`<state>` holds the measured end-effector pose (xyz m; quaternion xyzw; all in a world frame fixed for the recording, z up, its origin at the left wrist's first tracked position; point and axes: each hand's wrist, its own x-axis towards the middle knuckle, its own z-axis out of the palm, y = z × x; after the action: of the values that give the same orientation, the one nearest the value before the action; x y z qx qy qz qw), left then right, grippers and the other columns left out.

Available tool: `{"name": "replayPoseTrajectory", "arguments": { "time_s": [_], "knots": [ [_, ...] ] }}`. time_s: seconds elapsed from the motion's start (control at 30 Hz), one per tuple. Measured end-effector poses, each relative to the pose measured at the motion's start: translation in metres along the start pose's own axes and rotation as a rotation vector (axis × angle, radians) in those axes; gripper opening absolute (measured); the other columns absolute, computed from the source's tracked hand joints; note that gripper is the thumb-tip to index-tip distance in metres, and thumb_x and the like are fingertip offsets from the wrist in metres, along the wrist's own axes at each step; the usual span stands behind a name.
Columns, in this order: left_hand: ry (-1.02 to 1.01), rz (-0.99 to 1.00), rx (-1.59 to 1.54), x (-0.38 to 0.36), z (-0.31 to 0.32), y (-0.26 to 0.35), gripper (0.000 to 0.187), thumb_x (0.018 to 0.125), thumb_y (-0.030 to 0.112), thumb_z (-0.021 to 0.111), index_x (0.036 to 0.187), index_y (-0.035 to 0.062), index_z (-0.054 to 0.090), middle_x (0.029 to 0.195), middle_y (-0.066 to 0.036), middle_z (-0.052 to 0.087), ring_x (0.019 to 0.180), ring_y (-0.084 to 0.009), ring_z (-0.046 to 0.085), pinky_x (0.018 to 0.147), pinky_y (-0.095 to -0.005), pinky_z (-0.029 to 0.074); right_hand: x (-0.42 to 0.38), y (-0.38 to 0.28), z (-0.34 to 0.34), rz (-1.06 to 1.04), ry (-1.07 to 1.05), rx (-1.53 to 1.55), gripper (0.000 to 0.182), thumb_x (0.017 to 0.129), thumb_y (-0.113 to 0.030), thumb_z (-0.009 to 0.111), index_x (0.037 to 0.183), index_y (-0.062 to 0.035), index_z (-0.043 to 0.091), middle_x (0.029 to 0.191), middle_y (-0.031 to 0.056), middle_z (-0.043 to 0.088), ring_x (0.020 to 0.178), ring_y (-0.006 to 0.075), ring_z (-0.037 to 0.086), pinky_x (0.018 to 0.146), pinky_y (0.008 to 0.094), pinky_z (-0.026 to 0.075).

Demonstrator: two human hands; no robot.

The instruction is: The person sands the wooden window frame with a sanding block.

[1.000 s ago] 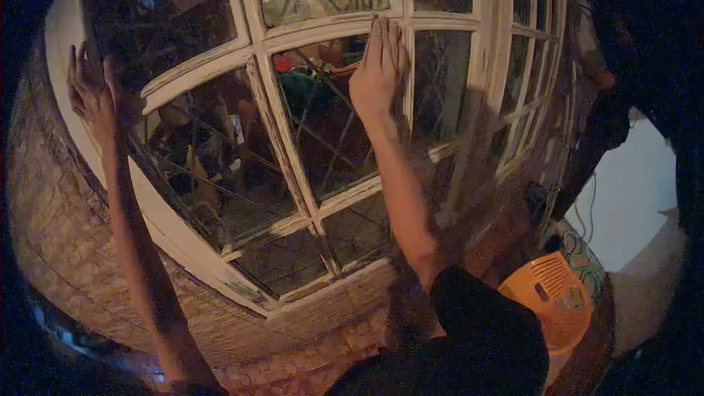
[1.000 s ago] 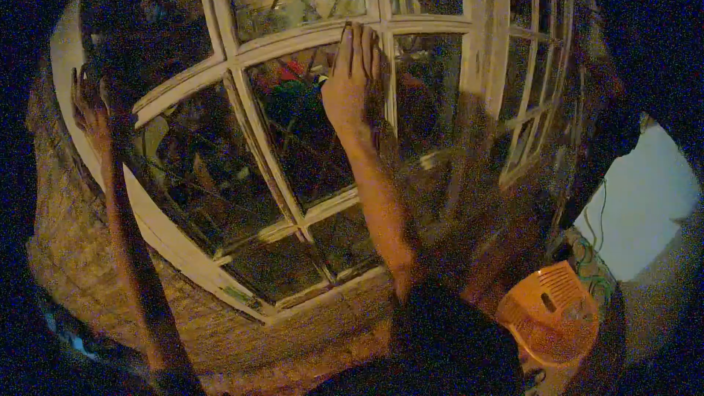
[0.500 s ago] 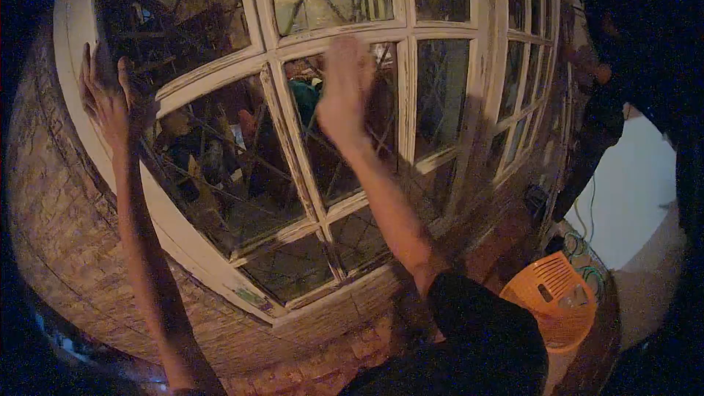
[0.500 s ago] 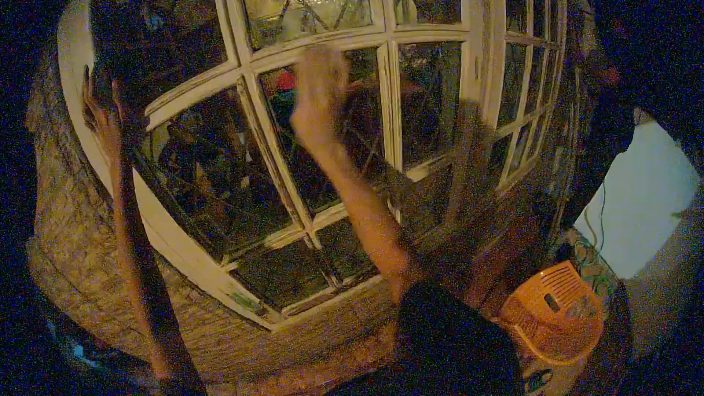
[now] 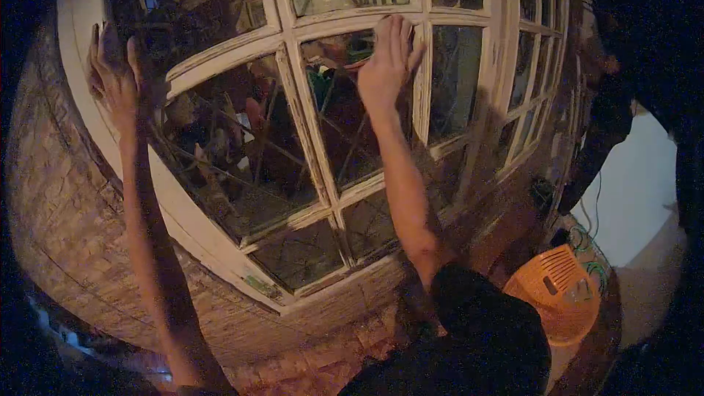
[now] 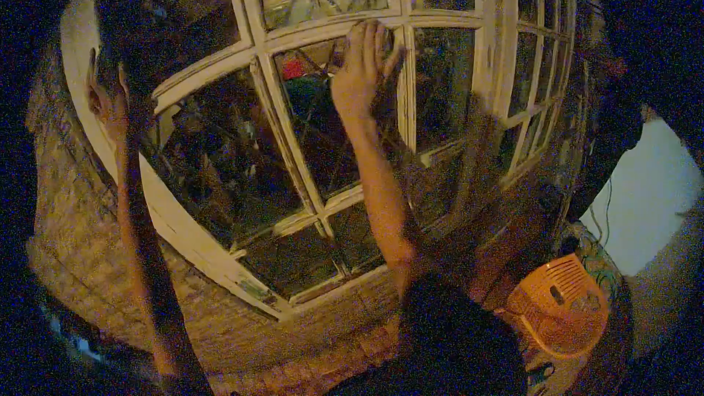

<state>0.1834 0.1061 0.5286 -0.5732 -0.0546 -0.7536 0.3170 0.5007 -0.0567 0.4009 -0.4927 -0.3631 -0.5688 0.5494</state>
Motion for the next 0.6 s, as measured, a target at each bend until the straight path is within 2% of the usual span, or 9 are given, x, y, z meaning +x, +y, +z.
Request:
{"name": "replayPoseTrajectory", "arguments": {
  "time_s": [0.07,0.1,0.27,0.33,0.37,0.47,0.53,0.57,0.6],
  "knots": [
    [-0.017,-0.051,0.081,0.001,0.003,-0.003,0.046,0.094,0.033,0.053,0.135,0.0123,0.045,0.145,-0.006,0.04,0.131,-0.0273,0.038,0.108,-0.0429,0.023,-0.008,-0.024,0.011,-0.033,-0.079,-0.016,0.054,0.076,0.001,0.047,0.13,0.0051,0.047,0.139,0.0249,0.042,0.136,0.0371,0.032,0.111,0.0606,0.013],
    [-0.018,-0.052,0.078,-0.001,0.003,-0.002,0.046,0.094,0.033,0.053,0.135,0.0123,0.045,0.145,-0.006,0.04,0.131,-0.0273,0.038,0.108,-0.0429,0.023,-0.005,-0.041,0.008,-0.147,-0.149,0.042,0.053,0.078,-0.001,0.048,0.131,0.0052,0.046,0.142,0.0234,0.039,0.135,0.0391,0.031,0.111,0.0618,0.01],
    [-0.059,-0.021,0.108,0.0,-0.003,0.002,0.049,0.095,0.033,0.053,0.138,0.0132,0.041,0.144,-0.007,0.04,0.132,-0.0278,0.036,0.108,-0.0425,0.024,0.006,0.001,0.002,-0.096,-0.093,-0.178,0.049,0.078,0.006,0.044,0.127,0.0078,0.047,0.137,0.0272,0.042,0.134,0.0427,0.031,0.112,0.0603,0.011],
    [-0.066,0.025,0.132,-0.002,-0.007,0.0,0.05,0.095,0.033,0.053,0.139,0.0133,0.04,0.144,-0.007,0.04,0.132,-0.0278,0.035,0.108,-0.0424,0.024,0.003,0.005,0.017,0.01,0.079,-0.008,0.051,0.076,0.007,0.046,0.127,0.0083,0.047,0.137,0.0293,0.041,0.134,0.0437,0.031,0.112,0.0597,0.012],
    [-0.069,0.046,0.14,-0.005,-0.004,-0.001,0.051,0.095,0.033,0.053,0.139,0.0133,0.039,0.144,-0.007,0.04,0.133,-0.0278,0.035,0.108,-0.0423,0.024,-0.002,-0.013,0.018,-0.035,0.001,0.09,0.056,0.075,0.008,0.047,0.131,0.0081,0.045,0.139,0.0314,0.038,0.135,0.0439,0.03,0.113,0.0582,0.011],
    [-0.064,0.021,0.146,-0.013,0.004,-0.01,0.051,0.095,0.034,0.053,0.139,0.013,0.039,0.145,-0.007,0.04,0.133,-0.028,0.035,0.108,-0.0425,0.023,-0.004,-0.037,-0.001,-0.196,-0.17,0.032,0.056,0.075,0.008,0.048,0.132,0.0065,0.045,0.139,0.0253,0.043,0.134,0.0367,0.035,0.111,0.0607,0.009],
    [-0.048,-0.02,0.135,-0.008,0.002,-0.003,0.051,0.095,0.034,0.052,0.14,0.0134,0.039,0.145,-0.007,0.039,0.133,-0.0283,0.034,0.109,-0.0433,0.022,0.004,-0.007,0.001,-0.058,-0.024,0.01,0.056,0.076,0.007,0.047,0.131,0.0054,0.046,0.138,0.0227,0.045,0.134,0.0326,0.038,0.111,0.062,0.007],
    [-0.029,-0.053,0.128,-0.003,0.0,0.002,0.051,0.095,0.035,0.052,0.14,0.014,0.038,0.145,-0.007,0.039,0.134,-0.0286,0.034,0.109,-0.044,0.021,0.01,0.002,-0.004,-0.019,-0.061,-0.152,0.056,0.077,0.007,0.046,0.133,0.005,0.045,0.14,0.0238,0.042,0.136,0.0348,0.034,0.111,0.0608,0.005],
    [-0.03,-0.053,0.133,-0.001,-0.002,0.006,0.051,0.095,0.035,0.052,0.14,0.014,0.038,0.145,-0.007,0.039,0.134,-0.0286,0.034,0.109,-0.044,0.021,0.007,0.0,0.002,-0.019,-0.063,-0.148,0.056,0.077,0.007,0.046,0.133,0.005,0.045,0.14,0.0238,0.042,0.136,0.0348,0.034,0.111,0.0608,0.005]
  ]
}}
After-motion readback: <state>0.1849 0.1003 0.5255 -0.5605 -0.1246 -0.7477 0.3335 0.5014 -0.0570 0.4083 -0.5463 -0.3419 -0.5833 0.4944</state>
